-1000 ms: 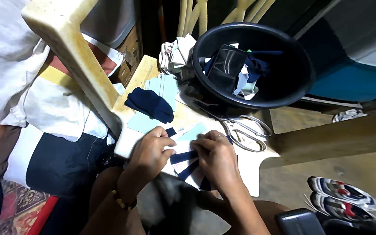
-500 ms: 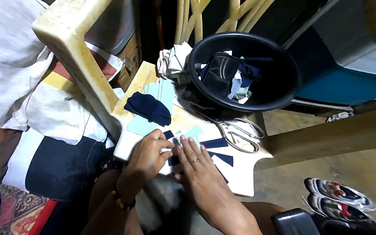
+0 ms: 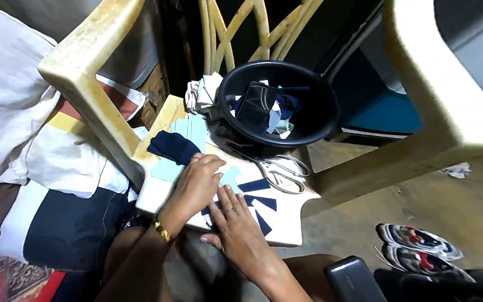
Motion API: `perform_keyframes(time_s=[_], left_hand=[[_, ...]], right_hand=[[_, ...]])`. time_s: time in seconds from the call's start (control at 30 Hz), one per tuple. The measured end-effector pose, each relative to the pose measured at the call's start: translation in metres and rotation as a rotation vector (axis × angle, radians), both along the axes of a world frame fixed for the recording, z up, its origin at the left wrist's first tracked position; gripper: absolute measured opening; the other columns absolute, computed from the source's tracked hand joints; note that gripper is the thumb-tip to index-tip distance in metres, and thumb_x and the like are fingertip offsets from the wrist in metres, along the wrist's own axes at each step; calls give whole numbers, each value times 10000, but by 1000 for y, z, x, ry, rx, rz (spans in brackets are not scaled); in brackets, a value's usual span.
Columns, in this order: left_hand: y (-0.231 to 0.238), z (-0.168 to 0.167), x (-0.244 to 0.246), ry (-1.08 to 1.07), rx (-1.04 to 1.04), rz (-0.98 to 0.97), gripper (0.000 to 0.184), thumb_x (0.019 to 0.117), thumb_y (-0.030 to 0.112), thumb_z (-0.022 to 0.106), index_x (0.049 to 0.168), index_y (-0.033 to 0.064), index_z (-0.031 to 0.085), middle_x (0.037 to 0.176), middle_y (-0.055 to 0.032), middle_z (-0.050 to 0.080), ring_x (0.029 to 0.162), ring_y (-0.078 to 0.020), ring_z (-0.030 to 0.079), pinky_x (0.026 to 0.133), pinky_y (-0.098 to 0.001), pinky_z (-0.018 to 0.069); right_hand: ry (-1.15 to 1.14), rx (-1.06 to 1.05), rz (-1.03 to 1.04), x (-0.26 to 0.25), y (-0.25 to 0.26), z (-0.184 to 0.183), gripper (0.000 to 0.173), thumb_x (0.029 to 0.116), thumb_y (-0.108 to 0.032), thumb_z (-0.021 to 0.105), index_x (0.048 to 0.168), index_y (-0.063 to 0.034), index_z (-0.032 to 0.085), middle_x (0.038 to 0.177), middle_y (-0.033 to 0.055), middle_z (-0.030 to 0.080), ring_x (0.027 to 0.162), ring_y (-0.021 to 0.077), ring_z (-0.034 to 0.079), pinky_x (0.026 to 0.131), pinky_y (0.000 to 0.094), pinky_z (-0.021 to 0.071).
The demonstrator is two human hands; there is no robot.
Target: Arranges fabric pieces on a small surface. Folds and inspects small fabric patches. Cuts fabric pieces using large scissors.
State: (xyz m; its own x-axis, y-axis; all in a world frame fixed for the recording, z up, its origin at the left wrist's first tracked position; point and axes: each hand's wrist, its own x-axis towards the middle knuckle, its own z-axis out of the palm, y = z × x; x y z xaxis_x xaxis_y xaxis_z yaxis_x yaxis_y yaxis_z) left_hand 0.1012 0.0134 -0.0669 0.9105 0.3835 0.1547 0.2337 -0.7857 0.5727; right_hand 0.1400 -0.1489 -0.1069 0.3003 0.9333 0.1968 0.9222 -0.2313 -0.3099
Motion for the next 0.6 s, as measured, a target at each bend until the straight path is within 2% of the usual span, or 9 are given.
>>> perform_keyframes(time_s=[0.03,0.1,0.17,0.27,0.4,0.5,0.53,0.6], left_hand=[[2,4,8,92,-13,-26,245,1009,85,610,1218,13,716,1245,-150,678,1230,-342,582,1055,-485,455],[8,10,19,247,4,-61,220,997,39,610,1189,6,713,1193,-172,657,1198,-347,587,1040,-482,469],[15,15,18,297,41,-86,196,971,2,625,1150,14,704,1160,-173,637,1160,-341,599,1008,-485,497],[27,14,-1,288,70,-98,178,942,-41,639,1105,10,688,1141,-174,627,1131,-341,604,991,-498,502],[36,12,-25,267,72,-6,186,940,-67,625,1090,0,711,1155,-192,630,1151,-361,595,1001,-518,489],[32,21,-21,239,74,41,170,921,-72,643,1061,-7,714,1130,-191,625,1114,-352,603,979,-512,497],[29,21,-15,199,73,17,151,932,-52,642,1058,-13,715,1117,-184,636,1088,-331,620,967,-495,511],[24,20,5,182,45,-76,180,977,6,616,1131,-16,706,1166,-174,658,1101,-295,641,998,-465,514]], right_hand=[[-7,9,0,0,0,-1,771,939,-615,538,1438,-29,586,1514,294,476,1417,473,450,1157,603,355],[-9,15,9,1,0,-3,778,941,-626,530,1448,-38,578,1528,283,465,1424,462,446,1164,600,348],[32,-27,18,2,0,-1,782,946,-614,548,1474,-38,546,1567,273,416,1460,449,398,1192,591,305],[106,-150,25,3,1,8,801,963,-598,547,1537,-46,462,1630,261,308,1527,418,279,1235,564,212],[135,-204,28,3,2,10,823,973,-597,534,1568,-43,405,1651,268,248,1549,408,220,1248,552,167],[157,-261,33,3,3,15,830,984,-589,528,1590,-48,358,1671,262,188,1567,397,158,1258,541,125],[164,-254,32,2,3,14,827,982,-579,540,1589,-46,361,1669,266,191,1566,401,160,1258,543,125],[162,-194,24,2,3,10,818,964,-563,582,1564,-35,408,1648,280,242,1550,417,209,1252,552,153]])
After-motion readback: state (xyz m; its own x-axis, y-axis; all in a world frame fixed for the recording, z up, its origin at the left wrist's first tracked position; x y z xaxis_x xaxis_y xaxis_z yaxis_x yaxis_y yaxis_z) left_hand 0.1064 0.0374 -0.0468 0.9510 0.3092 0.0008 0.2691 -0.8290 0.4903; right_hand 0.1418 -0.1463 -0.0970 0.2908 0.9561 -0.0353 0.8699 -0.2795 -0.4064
